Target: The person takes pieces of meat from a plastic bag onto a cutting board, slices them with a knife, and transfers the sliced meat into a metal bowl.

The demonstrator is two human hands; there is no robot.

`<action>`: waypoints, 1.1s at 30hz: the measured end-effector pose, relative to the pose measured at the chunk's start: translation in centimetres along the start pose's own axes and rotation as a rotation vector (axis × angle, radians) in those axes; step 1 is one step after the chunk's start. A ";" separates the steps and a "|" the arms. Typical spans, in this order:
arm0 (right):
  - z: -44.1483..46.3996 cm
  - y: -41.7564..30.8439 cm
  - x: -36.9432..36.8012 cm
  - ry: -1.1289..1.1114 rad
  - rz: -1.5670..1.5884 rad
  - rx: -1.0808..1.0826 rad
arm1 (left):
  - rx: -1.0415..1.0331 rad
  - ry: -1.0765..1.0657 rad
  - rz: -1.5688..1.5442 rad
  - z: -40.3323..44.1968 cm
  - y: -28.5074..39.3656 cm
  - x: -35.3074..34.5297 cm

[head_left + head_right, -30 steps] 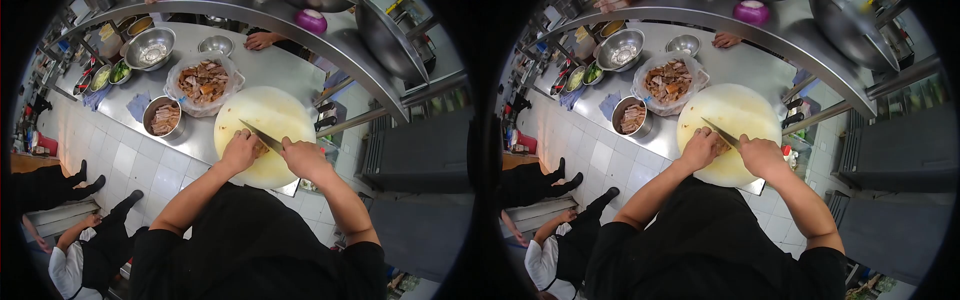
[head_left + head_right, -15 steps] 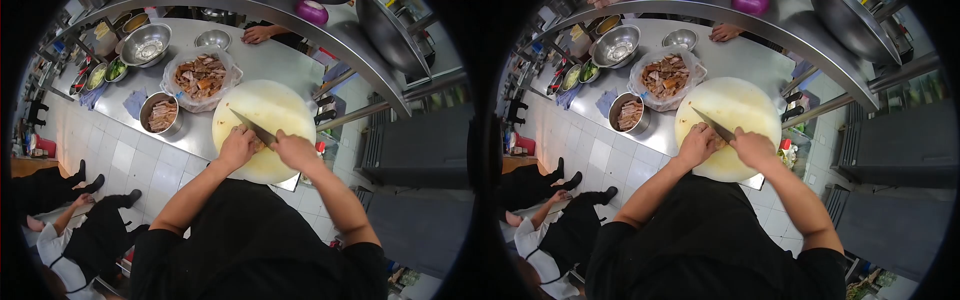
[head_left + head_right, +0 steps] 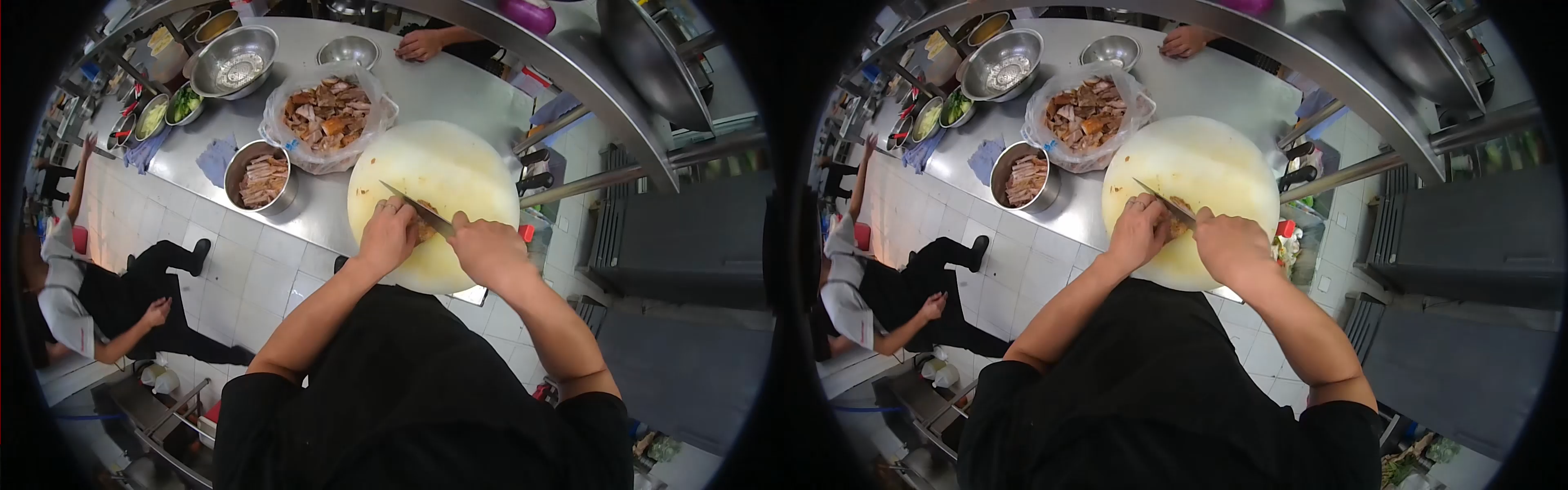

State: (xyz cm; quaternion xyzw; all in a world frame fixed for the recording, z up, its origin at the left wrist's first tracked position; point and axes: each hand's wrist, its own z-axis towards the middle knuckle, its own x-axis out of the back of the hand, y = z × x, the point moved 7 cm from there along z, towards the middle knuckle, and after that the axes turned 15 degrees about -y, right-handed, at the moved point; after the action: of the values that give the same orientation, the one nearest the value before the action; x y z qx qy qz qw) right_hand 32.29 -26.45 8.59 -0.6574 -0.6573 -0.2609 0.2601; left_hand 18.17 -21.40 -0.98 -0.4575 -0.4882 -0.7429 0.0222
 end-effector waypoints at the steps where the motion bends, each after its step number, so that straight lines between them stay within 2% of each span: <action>1: 0.6 0.1 -0.8 -0.008 0.003 -0.002 | -0.019 -0.004 0.016 0.1 -0.1 -0.1; 3: 2.0 0.6 -1.0 0.061 0.091 0.000 | -0.042 -0.005 -0.001 0.3 -0.3 0.1; 7: 1.0 1.1 1.1 0.045 0.072 0.049 | -0.024 -0.042 -0.017 0.1 -0.1 0.4; 11: 1.4 -0.3 -1.7 -0.004 0.002 -0.053 | -0.040 0.018 0.030 -0.5 -0.1 0.4; 14: 2.7 1.3 -1.0 0.099 0.090 0.068 | -0.020 0.029 0.008 -0.6 0.1 0.2; 18: 0.0 -0.9 0.6 0.041 -0.042 0.038 | -0.010 0.063 0.055 -0.7 -0.1 0.4; 22: 2.2 -0.4 -1.7 0.097 0.069 0.006 | -0.021 0.083 0.039 -1.0 -0.6 0.1; 24: 2.6 0.5 -0.3 0.092 0.095 0.109 | -0.035 0.084 0.032 -1.2 -0.6 0.3; 27: 0.9 -0.8 0.6 0.049 -0.049 0.071 | -0.053 0.087 0.035 -0.9 -0.5 0.8; 31: 2.3 -0.9 -1.9 0.056 0.041 -0.024 | -0.052 0.089 0.057 -1.4 -0.4 0.1; 33: 2.5 -0.2 -0.5 0.126 0.051 0.089 | -0.053 0.095 0.043 -1.2 -0.3 0.2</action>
State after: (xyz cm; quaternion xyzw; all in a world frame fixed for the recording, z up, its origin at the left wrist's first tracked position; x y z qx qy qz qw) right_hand 32.11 -25.10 6.36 -0.6440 -0.6336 -0.2658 0.3365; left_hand 17.07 -22.05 -1.15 -0.4327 -0.4569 -0.7756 0.0493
